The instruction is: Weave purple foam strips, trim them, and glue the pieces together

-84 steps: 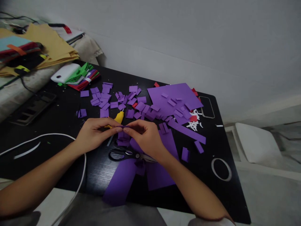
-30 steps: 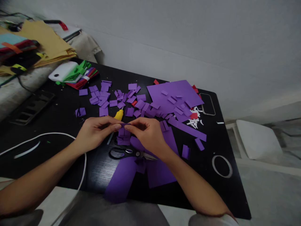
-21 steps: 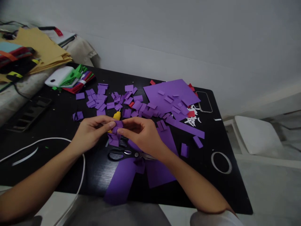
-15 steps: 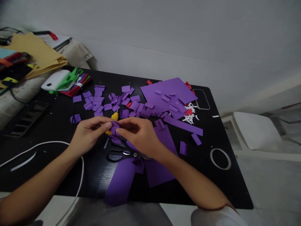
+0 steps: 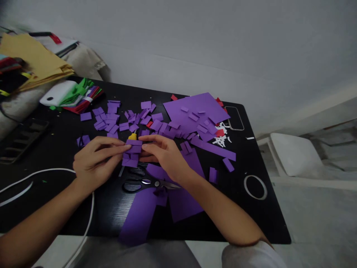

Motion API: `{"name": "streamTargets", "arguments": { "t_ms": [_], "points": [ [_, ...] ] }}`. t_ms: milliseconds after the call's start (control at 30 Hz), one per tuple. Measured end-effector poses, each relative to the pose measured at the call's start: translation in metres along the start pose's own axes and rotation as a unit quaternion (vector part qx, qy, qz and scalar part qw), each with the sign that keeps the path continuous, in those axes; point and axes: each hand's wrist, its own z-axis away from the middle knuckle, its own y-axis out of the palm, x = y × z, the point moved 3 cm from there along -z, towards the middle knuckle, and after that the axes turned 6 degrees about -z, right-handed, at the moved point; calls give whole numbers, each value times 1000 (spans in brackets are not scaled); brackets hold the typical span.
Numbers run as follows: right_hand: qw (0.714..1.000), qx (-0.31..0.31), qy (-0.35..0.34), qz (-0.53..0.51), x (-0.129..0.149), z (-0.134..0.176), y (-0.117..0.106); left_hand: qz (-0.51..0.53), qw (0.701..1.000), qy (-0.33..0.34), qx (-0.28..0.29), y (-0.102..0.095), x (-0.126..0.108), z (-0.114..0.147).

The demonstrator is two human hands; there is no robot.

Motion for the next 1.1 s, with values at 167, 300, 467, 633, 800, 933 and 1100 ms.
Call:
{"name": "streamTargets", "arguments": {
  "t_ms": [167,300,467,633,800,933,1100],
  "points": [
    [993,-61,-47,86,-1,1,-3,49,998,-30,40,4,0,2],
    [984,-88,-94,125,-4,2,-4,181,967,-176,24,10,4,2],
    [976,-87,-127,155,-7,1,-2,212,922,-296,130,21,6,4],
    [977,-58,-98,181,-9,-1,-3,215,908,-317,171,22,6,4],
    [973,-59,-80,208,-8,-3,-8,241,895,-318,201,24,5,3],
    [972,-52,-80,217,-6,-3,-10,222,900,-316,205,26,8,6],
    [970,-16,-66,234,-7,-6,-14,200,914,-274,221,26,9,9]
  ]
}}
